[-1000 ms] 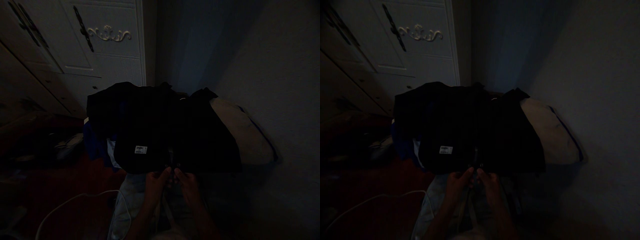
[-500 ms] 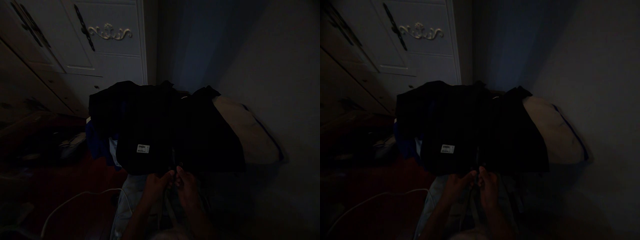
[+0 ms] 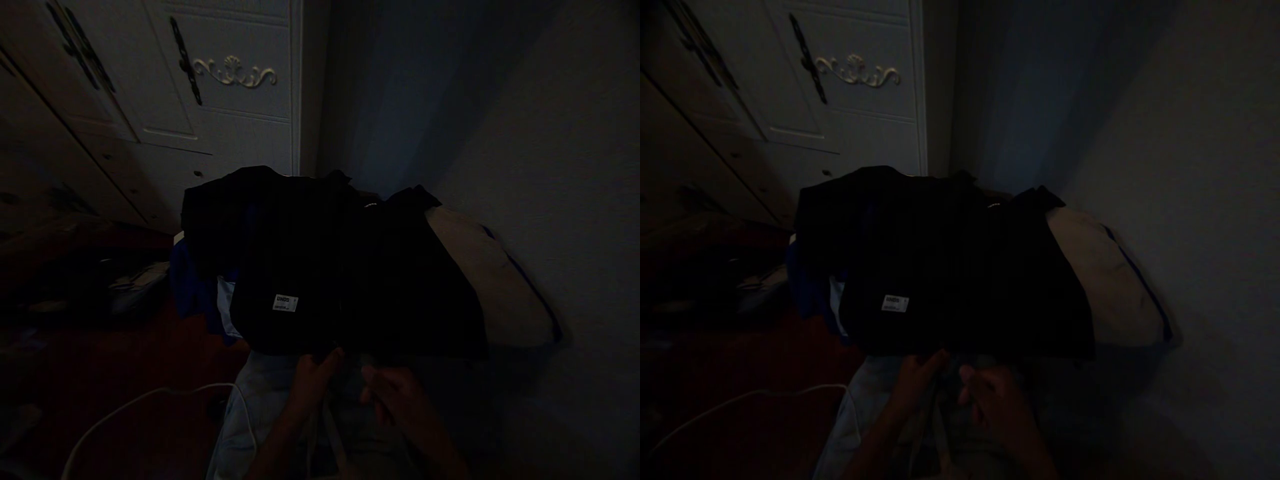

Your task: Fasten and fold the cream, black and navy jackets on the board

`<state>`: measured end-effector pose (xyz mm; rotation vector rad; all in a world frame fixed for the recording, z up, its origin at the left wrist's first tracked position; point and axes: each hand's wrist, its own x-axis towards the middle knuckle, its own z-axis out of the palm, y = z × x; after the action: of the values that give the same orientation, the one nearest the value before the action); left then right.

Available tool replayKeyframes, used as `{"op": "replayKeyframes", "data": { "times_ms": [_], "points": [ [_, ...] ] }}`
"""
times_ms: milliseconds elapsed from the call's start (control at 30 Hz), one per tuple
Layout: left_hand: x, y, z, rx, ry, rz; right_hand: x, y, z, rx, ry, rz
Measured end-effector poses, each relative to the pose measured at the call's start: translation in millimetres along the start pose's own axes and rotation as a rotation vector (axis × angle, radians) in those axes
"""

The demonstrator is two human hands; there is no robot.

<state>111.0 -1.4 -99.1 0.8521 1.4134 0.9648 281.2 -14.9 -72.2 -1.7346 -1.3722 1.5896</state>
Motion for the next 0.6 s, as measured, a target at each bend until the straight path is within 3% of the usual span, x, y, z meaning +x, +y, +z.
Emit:
{"op": "replayKeyframes", "data": {
  "times_ms": [100, 200, 400, 600],
  "points": [
    [3, -4, 3.8, -0.024, 0.008, -0.037, -8, -31, -14, -0.143, 0.232, -0.265],
    [3, -7, 6.5, -0.126, 0.002, -0.011, 10, -66, -15, -0.347, 0.418, -0.452],
    [2, -12, 10.9, -0.16, 0.015, 0.006, 65, -108, 8, -0.878, 0.402, -0.333],
    [2, -16, 14.7, -0.171, 0.015, -0.091, 74, -115, -4, -0.91, 0.397, -0.225]
  ]
}}
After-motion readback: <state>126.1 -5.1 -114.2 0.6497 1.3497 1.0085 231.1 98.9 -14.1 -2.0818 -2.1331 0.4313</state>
